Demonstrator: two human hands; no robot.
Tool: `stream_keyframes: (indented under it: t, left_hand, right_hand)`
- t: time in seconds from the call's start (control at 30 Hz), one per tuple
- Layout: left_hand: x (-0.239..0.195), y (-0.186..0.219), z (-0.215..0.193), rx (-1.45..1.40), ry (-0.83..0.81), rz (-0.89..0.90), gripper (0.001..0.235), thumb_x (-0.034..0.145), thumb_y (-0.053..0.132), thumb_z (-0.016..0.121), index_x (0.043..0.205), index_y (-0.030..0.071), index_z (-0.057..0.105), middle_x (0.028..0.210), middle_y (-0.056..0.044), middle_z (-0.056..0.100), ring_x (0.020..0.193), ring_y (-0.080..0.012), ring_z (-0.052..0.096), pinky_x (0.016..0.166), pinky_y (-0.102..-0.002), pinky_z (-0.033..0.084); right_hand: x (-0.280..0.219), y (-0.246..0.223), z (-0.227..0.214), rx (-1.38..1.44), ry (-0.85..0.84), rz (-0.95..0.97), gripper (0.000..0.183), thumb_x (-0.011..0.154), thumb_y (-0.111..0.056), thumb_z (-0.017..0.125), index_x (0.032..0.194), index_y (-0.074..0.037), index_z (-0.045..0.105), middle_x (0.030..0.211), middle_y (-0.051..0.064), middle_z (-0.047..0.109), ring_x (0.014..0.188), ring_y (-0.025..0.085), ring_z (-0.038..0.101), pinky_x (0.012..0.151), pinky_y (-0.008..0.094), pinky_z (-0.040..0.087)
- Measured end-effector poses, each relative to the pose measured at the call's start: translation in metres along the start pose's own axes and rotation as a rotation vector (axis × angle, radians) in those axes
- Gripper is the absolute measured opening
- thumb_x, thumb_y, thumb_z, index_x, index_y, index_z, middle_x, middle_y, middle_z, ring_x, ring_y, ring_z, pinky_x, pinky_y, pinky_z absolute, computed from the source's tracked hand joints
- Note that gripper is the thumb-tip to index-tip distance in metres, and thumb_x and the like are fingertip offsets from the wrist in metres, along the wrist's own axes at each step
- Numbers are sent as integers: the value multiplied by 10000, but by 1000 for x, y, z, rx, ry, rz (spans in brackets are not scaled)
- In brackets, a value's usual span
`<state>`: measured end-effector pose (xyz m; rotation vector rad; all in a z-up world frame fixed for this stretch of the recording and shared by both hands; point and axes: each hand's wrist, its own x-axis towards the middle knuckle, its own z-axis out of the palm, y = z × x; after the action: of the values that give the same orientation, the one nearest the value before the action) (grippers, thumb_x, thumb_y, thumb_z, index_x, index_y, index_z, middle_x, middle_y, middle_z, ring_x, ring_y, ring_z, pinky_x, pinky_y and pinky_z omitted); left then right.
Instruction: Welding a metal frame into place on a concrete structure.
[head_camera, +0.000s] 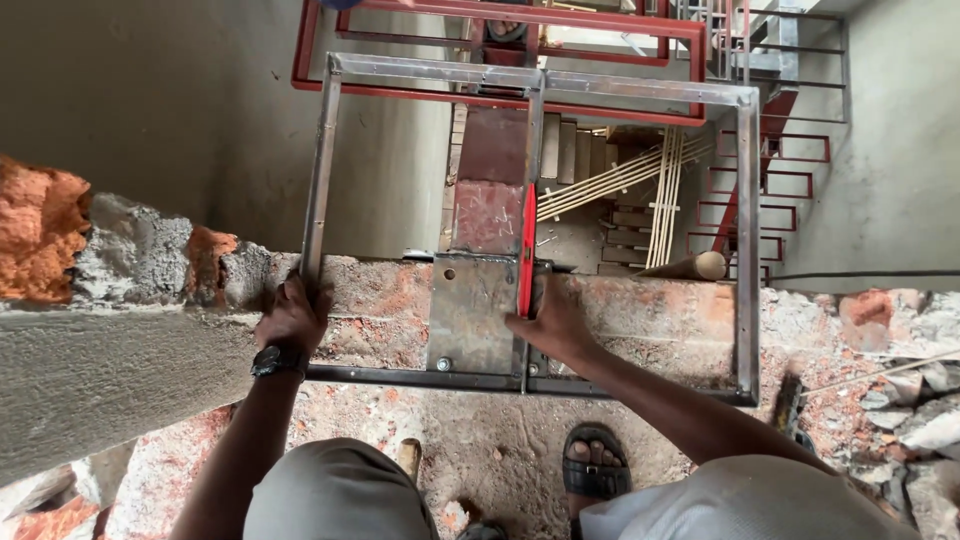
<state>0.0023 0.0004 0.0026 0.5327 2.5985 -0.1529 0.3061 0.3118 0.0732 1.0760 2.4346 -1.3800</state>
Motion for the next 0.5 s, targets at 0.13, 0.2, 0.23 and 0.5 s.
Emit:
stream_keyframes:
  t: [0.13,0.2,0.23,0.5]
  left_hand:
    - [0,-3,4,-2,-13,-20,795,989,712,286,1526,125,279,1204,-236,661,927,-391,742,770,-531,643]
    - [1,-2,2,5,4,-12,795,986,713,287,1519,123,282,1207,-239,652,912,-388,742,750,-531,646]
    - [0,-2,1,7,21,1,796,982,709,291,1522,124,284,1208,-240,648,901,-389,743,737,-528,648]
    - [5,-13,18,18,90,55,835,986,729,281,1521,90,334,1276,-252,625,877,-387,753,689,-516,660]
  right_hand:
    - [22,12,1,-148,150,-196,771,827,-405,850,1286,42,420,945,205,701,847,321,719,780,464,567]
    - [30,5,-6,-190,198,-238,759,834,-413,852,1271,44,432,947,222,704,846,341,718,787,478,567]
    - [31,0,-9,-155,151,-172,732,835,-380,822,1280,41,422,937,219,710,814,331,727,749,454,590]
    - [38,19,-14,53,1,-10,478,912,-168,659,1296,-11,422,943,145,721,726,258,767,609,366,655]
